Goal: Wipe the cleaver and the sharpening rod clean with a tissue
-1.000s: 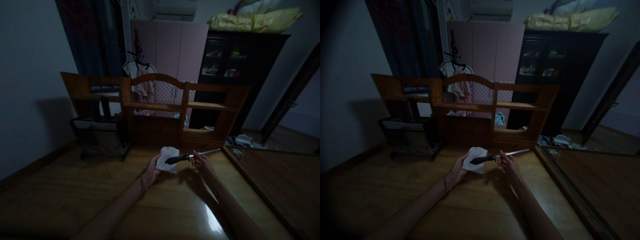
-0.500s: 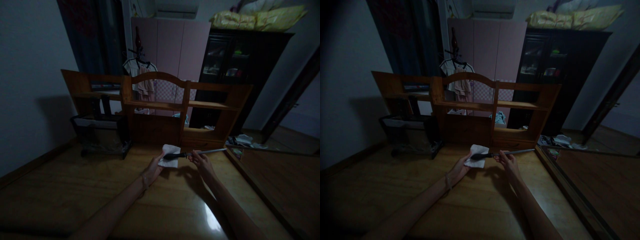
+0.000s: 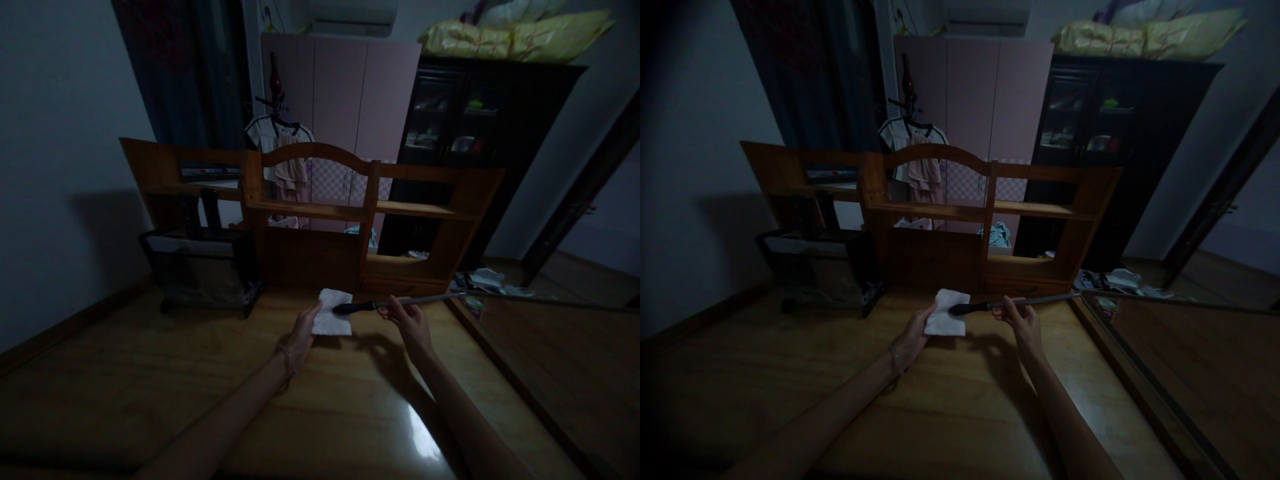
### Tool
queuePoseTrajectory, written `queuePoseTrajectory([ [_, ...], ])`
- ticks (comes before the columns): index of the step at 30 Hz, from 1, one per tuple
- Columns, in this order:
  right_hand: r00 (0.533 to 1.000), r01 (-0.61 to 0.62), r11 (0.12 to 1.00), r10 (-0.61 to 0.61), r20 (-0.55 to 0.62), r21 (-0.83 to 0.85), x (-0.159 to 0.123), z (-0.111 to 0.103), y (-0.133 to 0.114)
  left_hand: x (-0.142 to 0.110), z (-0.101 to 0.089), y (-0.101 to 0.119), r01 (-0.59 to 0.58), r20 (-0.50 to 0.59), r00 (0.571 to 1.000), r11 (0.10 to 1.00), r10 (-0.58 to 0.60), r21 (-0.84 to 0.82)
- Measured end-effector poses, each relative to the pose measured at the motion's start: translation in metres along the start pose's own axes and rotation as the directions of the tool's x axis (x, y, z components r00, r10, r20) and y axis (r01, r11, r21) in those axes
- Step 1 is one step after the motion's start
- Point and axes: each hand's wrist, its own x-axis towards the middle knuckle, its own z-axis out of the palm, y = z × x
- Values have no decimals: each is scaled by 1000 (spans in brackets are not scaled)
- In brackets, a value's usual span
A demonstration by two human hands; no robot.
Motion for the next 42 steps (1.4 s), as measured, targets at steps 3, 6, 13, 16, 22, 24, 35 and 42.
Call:
queuePoseTrajectory([
  [3,1000,6,1000,-6,-16,1,0,-1,0,2,-2,-1,-7,-42,999,1000,8,27],
  [6,1000,8,1000,-8,-24,6,0,-1,0,7,-7,-3,-20,-94,995,999,24,47],
  [13,1000,6,1000,-6,-25,-29,0,1,-2,15,-17,-8,-4,-180,984,1000,5,7],
  [16,999,-7,998,4,-46,-56,0,0,-3,16,-18,-4,-16,-221,975,1000,11,-19],
  [22,994,-92,996,91,54,21,-5,8,-5,9,-12,12,-97,-201,975,995,92,-13],
  [24,984,-144,989,139,107,39,-8,15,-6,2,-4,15,-93,-76,993,996,94,16],
  [35,959,-174,984,179,220,-44,-13,19,-1,-47,37,17,-407,480,866,754,139,516],
  [42,973,-184,983,180,142,14,-8,14,-1,-52,36,17,-734,740,649,403,177,547],
])
